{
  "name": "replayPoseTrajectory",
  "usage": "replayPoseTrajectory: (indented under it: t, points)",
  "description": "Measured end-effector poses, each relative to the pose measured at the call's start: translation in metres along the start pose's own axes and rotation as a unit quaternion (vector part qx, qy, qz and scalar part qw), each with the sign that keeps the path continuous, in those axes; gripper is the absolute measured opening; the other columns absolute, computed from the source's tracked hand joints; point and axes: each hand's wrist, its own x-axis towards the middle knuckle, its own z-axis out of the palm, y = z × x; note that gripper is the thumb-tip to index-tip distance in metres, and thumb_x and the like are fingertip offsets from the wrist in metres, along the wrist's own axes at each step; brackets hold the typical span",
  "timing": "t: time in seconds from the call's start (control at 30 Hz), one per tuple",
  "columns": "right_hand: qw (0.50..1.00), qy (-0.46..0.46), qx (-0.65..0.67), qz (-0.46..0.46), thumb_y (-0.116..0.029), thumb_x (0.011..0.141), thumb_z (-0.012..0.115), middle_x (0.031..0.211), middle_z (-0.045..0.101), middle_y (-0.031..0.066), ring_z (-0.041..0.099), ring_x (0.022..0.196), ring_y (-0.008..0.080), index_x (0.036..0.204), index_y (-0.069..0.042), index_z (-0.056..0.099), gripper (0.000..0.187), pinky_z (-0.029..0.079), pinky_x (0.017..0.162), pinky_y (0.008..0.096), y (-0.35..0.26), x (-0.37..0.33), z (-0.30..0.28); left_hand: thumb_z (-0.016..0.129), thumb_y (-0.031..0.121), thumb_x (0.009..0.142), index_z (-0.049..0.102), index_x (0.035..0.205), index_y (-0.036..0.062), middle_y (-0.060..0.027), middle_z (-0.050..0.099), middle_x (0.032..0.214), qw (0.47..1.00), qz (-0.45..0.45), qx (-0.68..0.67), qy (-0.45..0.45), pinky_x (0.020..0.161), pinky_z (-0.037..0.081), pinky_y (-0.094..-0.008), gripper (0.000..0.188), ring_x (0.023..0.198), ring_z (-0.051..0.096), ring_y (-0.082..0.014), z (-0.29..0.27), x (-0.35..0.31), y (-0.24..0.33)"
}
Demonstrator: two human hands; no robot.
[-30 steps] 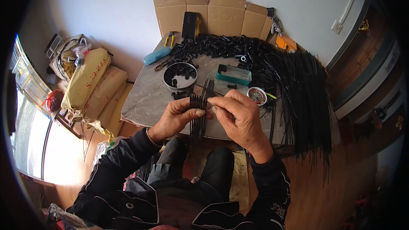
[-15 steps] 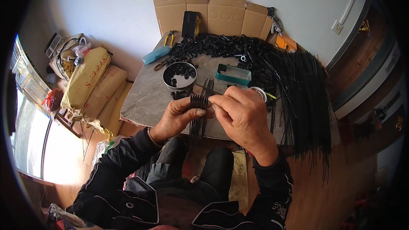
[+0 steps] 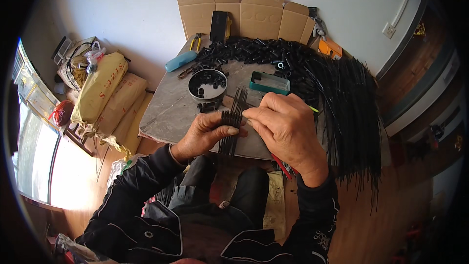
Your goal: The recorder is cutting, bundling, and attaching connectors to groups of black plastic strips at an assembly workstation.
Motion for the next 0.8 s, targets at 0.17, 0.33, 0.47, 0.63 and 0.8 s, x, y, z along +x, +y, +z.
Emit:
replayPoseTrajectory:
  t: [0.17,0.33,0.47,0.63,0.8]
  points:
    - [0.974,0.014,0.201,0.107,0.004,0.073,0.074,0.073,0.057,0.0042,0.055,0.066,0.014,0.089,-0.003,0.07,0.018,0.044,0.057,0.0267,0.009,-0.012,0.023,0.06,0.009,0.093,0.063,0.117,0.0001,-0.0092,0.07,0.101,1.0,-0.01,0.011,-0.017,0.091,0.05,-0.0306,0.026,0.099,0.065,-0.0157,-0.001,0.0,0.003]
    - [0.974,0.029,0.212,0.079,0.004,0.075,0.073,0.074,0.056,0.0038,0.055,0.066,0.0117,0.087,0.0,0.067,0.015,0.044,0.057,0.0239,0.011,-0.01,0.03,0.06,0.009,0.093,0.063,0.118,0.001,-0.0095,0.07,0.101,0.999,-0.016,0.006,-0.029,0.091,0.049,-0.0299,0.026,0.1,0.064,-0.0151,-0.002,0.0,0.004]
    - [0.983,0.002,0.174,0.051,0.001,0.074,0.075,0.074,0.056,0.0036,0.054,0.064,0.0109,0.087,0.0,0.067,0.016,0.044,0.055,0.0235,0.016,-0.006,0.023,0.061,0.009,0.092,0.064,0.116,0.002,-0.0077,0.07,0.101,0.999,-0.021,0.02,-0.042,0.091,0.049,-0.029,0.025,0.101,0.063,-0.0133,-0.004,0.002,0.008]
    - [0.982,0.012,0.18,0.05,-0.007,0.07,0.08,0.072,0.055,0.0022,0.051,0.059,0.0091,0.082,-0.002,0.065,0.02,0.042,0.051,0.0233,0.015,-0.004,0.031,0.064,0.009,0.09,0.065,0.114,0.003,-0.0045,0.071,0.1,0.997,0.003,0.052,-0.055,0.087,0.051,-0.0257,0.024,0.095,0.063,-0.0083,-0.009,0.003,0.006]
    - [0.992,0.01,0.127,0.007,-0.007,0.07,0.081,0.071,0.055,0.0017,0.052,0.058,0.0085,0.079,-0.003,0.063,0.021,0.042,0.05,0.023,0.015,-0.001,0.027,0.065,0.006,0.089,0.065,0.112,0.0022,-0.0037,0.07,0.101,0.993,-0.008,0.083,-0.078,0.09,0.05,-0.0279,0.023,0.097,0.062,-0.0092,-0.017,0.007,0.01]
